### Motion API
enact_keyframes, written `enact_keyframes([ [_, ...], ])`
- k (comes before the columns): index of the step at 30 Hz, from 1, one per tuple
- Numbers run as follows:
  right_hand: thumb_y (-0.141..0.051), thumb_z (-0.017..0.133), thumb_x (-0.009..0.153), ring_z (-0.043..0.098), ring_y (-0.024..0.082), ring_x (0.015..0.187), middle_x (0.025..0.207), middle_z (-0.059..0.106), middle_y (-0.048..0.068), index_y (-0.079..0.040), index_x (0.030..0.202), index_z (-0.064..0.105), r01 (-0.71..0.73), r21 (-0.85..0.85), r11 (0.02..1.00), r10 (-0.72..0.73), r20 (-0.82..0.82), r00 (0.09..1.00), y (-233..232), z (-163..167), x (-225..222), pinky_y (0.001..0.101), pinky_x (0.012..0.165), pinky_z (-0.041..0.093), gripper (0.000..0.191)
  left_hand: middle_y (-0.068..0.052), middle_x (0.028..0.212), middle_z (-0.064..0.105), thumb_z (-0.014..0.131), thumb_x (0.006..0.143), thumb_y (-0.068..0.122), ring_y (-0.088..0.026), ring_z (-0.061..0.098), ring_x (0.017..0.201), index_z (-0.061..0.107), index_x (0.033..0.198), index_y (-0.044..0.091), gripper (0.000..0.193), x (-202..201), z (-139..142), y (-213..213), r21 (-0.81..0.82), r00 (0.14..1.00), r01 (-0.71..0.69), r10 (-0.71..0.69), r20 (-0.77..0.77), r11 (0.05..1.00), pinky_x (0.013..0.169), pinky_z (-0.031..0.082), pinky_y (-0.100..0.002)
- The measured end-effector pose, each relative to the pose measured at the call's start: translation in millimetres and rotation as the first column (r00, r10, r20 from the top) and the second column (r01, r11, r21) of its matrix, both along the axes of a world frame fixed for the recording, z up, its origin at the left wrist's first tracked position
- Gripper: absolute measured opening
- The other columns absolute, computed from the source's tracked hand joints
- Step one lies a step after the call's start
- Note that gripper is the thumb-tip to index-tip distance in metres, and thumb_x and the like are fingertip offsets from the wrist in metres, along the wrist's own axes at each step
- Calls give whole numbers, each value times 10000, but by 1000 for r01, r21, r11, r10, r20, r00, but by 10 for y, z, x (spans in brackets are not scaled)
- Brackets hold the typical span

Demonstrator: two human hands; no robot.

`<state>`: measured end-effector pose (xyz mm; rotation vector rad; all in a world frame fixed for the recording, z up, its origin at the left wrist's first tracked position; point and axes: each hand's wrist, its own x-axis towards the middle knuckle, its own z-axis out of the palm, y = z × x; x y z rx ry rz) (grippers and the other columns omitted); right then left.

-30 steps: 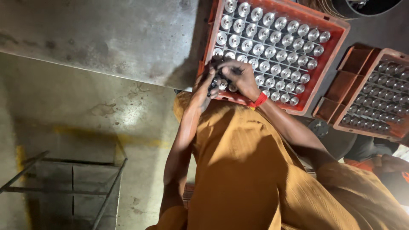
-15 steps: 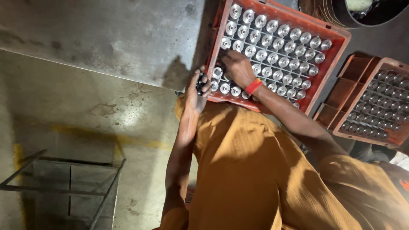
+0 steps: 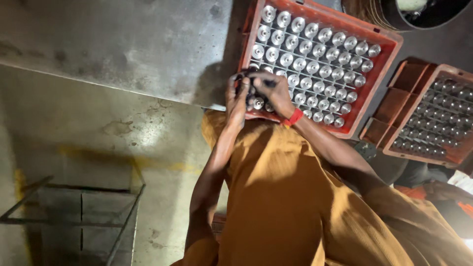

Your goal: The person arranges small metal caps into a red plastic crate using both hands. They repeatedly pick up caps from a nearby container and place them into the crate slots, then move the crate to a different location and continue the process.

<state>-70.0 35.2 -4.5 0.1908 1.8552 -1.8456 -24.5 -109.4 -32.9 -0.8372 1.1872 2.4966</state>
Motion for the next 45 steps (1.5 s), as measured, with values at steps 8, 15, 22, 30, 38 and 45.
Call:
enact_keyframes([
  [8, -68, 781, 944, 616, 292, 905, 1078, 748, 117, -30, 1170, 758, 83, 723, 685, 602, -627, 495, 170, -199, -669, 398, 790, 551, 230, 46, 792, 564, 627, 1043, 331, -35, 472, 571, 651, 1223, 78, 311, 43, -160, -277, 198, 989, -148, 140, 52, 969, 447, 320, -197],
  [15, -72, 781, 788, 616, 365, 964, 1078, 690, 171, -19, 1151, 725, 36, 836, 547, 700, -481, 529, 2, 17, -752, 447, 873, 532, 372, 13, 792, 579, 575, 1062, 381, -62, 473, 551, 629, 1217, 73, 349, -27, -22, -292, 241, 989, -143, 133, 61, 960, 438, 336, -223],
  [22, -160, 797, 950, 643, 221, 944, 1042, 697, 106, -28, 1235, 748, -165, 351, 922, 308, -404, 861, 39, 173, -200, 375, 843, 524, 318, 52, 745, 540, 559, 1036, 469, -21, 419, 507, 607, 1418, 140, 506, -93, 156, -38, -165, 999, 36, -31, 31, 986, 390, 321, -201],
  [30, -167, 689, 1035, 665, 127, 876, 1024, 735, 49, -54, 1168, 737, 61, 109, 992, -39, -192, 981, 186, -51, -382, 278, 791, 542, 181, 5, 718, 551, 618, 1067, 454, -61, 448, 495, 571, 1102, 72, 387, -26, -116, -21, -1, 997, -67, 67, 50, 998, 387, 276, -226],
  [38, -27, 729, 975, 655, 272, 858, 1029, 685, 171, 7, 1205, 730, 65, 663, 745, 436, -559, 705, 263, -23, -1061, 384, 738, 539, 233, -5, 709, 576, 537, 1018, 370, -66, 459, 480, 667, 1116, 128, 292, -40, -20, -389, 173, 981, -186, 172, 93, 967, 395, 320, -217],
  [45, -116, 741, 915, 633, 332, 973, 1024, 714, 165, -42, 1035, 749, 114, 833, 541, 706, -523, 478, 97, -98, -1214, 444, 853, 533, 141, 3, 747, 569, 636, 1041, 328, -84, 469, 513, 604, 1145, 130, 226, -39, -102, -356, 180, 978, -201, 186, 98, 963, 414, 332, -233],
])
